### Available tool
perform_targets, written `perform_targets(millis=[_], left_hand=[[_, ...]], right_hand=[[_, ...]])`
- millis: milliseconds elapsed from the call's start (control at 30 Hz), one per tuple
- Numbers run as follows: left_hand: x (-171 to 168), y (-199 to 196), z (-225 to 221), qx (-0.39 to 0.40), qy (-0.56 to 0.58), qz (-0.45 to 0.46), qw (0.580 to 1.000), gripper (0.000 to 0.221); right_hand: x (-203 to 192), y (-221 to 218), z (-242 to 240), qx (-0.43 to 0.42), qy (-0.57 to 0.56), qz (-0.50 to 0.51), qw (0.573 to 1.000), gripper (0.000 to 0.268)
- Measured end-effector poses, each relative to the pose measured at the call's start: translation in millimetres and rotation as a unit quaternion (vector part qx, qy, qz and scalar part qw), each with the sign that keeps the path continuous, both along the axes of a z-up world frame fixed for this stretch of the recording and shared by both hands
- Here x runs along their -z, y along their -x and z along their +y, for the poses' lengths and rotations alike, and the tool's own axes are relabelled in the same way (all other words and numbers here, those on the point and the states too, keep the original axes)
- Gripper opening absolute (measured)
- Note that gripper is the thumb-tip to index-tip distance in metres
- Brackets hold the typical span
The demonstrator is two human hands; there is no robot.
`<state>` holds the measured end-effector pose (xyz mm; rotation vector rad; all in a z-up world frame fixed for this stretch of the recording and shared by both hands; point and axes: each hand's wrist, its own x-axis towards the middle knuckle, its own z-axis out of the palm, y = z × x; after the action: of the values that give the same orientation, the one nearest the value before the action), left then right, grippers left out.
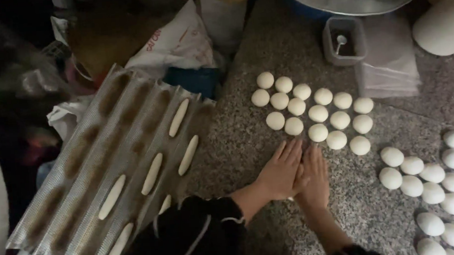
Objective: Shaping small dough balls into elongated cylinders and placing them onto a baguette baking tray
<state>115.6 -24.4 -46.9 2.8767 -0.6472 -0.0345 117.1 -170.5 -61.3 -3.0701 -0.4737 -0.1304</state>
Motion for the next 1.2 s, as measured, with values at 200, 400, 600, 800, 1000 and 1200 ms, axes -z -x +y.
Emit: perform_targets(millis=[200, 400, 600, 800, 1000, 1200], left_hand=[[-17.9, 130.8, 9.5, 0.105, 0.118, 0.186, 0.970, 0.102], [12.2, 62.9, -2.7, 0.090, 0.246, 0.076, 0.962, 0.090], [13.0, 11.8, 2.1, 0.002, 0.050, -0.025, 0.998, 0.096], [-16.2, 143.2, 37.2, 0.087, 0.234, 0.056, 0.967, 0.083], [-8.5, 184.7, 79.1, -0.044, 0.288, 0.194, 0.937, 0.095], [5.4, 168.6, 67.9, 0.034, 0.227, 0.152, 0.961, 0.075]], right_hand=[[21.1, 140.7, -25.2, -0.089, -0.316, 0.154, 0.932, 0.076], [20.9, 78.9, -13.5, -0.063, 0.020, -0.062, 0.996, 0.082], [-7.2, 11.0, -8.3, -0.006, 0.050, -0.025, 0.998, 0.068], [22.6, 151.6, -44.0, -0.128, -0.139, 0.115, 0.975, 0.074], [20.5, 180.1, -99.2, -0.086, -0.278, 0.118, 0.949, 0.109], [-22.4, 162.9, -79.9, -0.093, -0.183, 0.158, 0.966, 0.064]])
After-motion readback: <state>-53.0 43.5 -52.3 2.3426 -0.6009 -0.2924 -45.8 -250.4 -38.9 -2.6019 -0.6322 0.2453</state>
